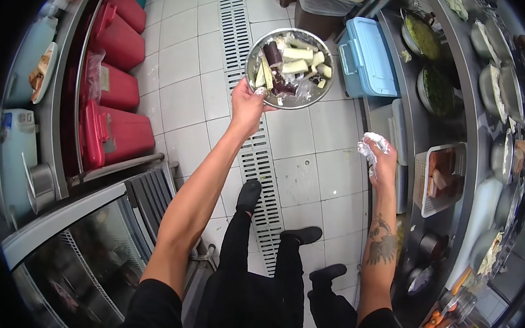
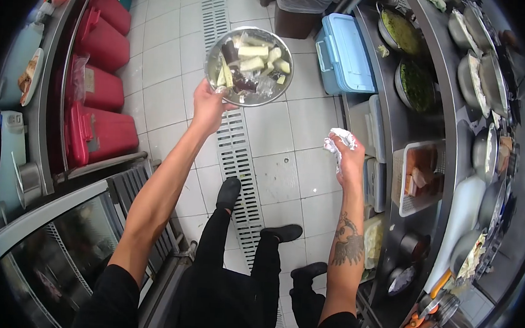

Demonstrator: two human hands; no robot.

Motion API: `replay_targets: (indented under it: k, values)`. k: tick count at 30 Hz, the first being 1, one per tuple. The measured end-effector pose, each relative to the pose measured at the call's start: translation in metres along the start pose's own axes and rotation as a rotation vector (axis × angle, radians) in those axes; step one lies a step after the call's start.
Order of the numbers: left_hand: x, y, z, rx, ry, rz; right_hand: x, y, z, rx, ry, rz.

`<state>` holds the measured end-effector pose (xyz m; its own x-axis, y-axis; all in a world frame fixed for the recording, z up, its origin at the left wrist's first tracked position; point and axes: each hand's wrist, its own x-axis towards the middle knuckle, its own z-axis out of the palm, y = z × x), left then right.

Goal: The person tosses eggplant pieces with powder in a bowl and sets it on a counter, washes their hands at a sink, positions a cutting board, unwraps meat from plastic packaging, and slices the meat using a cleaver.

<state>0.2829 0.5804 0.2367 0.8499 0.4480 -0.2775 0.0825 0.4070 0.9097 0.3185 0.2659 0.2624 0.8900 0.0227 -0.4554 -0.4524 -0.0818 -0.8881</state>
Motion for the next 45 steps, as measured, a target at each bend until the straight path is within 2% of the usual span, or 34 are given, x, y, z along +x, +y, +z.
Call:
replay_targets:
  k: [1,2,4,8,10,12,14,16,18,20,22,24,25,26,28,30,32,34,37,42,44,45]
  values:
    - [0.001,-0.001,0.003,0.042,0.034,-0.093,-0.001,-0.001,-0.001,-0.012,0.012,0.018]
    - [0.002,-0.001,0.005,0.042,0.032,-0.084,-0.001,0.0,-0.005,-0.009,0.011,0.01]
    - [-0.002,0.001,0.013,0.073,0.046,-0.253,-0.004,0.007,-0.014,-0.002,0.016,0.027]
    - [-0.009,-0.005,0.02,-0.088,0.026,-0.284,-0.009,0.019,-0.033,-0.005,0.02,0.03]
    - [-0.018,0.0,0.031,-0.11,0.026,-0.267,-0.011,0.023,-0.041,-0.011,0.035,0.04]
    - [-0.021,-0.004,0.035,-0.036,-0.054,-0.027,-0.014,0.026,-0.048,-0.014,0.046,0.047]
    - [-0.023,-0.004,0.044,-0.016,-0.027,-0.052,-0.017,0.029,-0.051,0.026,0.045,0.061]
    - [-0.027,-0.003,0.05,0.0,0.002,-0.232,-0.022,0.029,-0.053,0.033,0.04,0.053]
    - [-0.03,-0.001,0.056,-0.013,-0.028,-0.272,-0.024,0.03,-0.056,0.038,0.045,0.054]
    - [-0.035,0.001,0.06,-0.1,0.001,-0.426,-0.027,0.031,-0.058,0.037,0.034,0.058]
    - [-0.039,0.001,0.063,-0.109,-0.008,-0.419,-0.028,0.035,-0.062,0.037,0.039,0.064]
    - [-0.042,-0.002,0.064,0.069,-0.08,-0.146,-0.027,0.037,-0.067,0.04,0.04,0.064]
    - [-0.037,-0.009,0.061,0.034,-0.11,-0.046,-0.028,0.038,-0.069,0.035,0.047,0.071]
    - [-0.036,-0.013,0.06,0.038,-0.111,-0.048,-0.03,0.039,-0.07,0.03,0.053,0.08]
    - [-0.037,-0.006,0.063,0.079,0.004,-0.187,-0.033,0.04,-0.072,0.026,0.058,0.085]
    - [-0.044,-0.001,0.062,0.079,0.003,-0.22,-0.036,0.04,-0.076,0.022,0.066,0.088]
    - [-0.05,0.002,0.057,0.025,0.072,-0.366,-0.039,0.04,-0.08,0.01,0.064,0.085]
    - [-0.051,-0.005,0.048,0.045,0.056,-0.345,-0.04,0.043,-0.083,0.017,0.067,0.09]
    - [-0.053,-0.011,0.044,-0.089,-0.02,-0.063,-0.04,0.05,-0.09,0.027,0.076,0.096]
    - [-0.051,-0.002,0.052,0.033,0.071,-0.147,-0.046,0.048,-0.091,0.009,0.069,0.082]
    - [-0.052,-0.003,0.056,-0.059,0.093,-0.321,-0.048,0.049,-0.091,0.01,0.073,0.116]
    - [-0.053,-0.004,0.057,-0.045,0.101,-0.342,-0.048,0.05,-0.091,0.014,0.064,0.109]
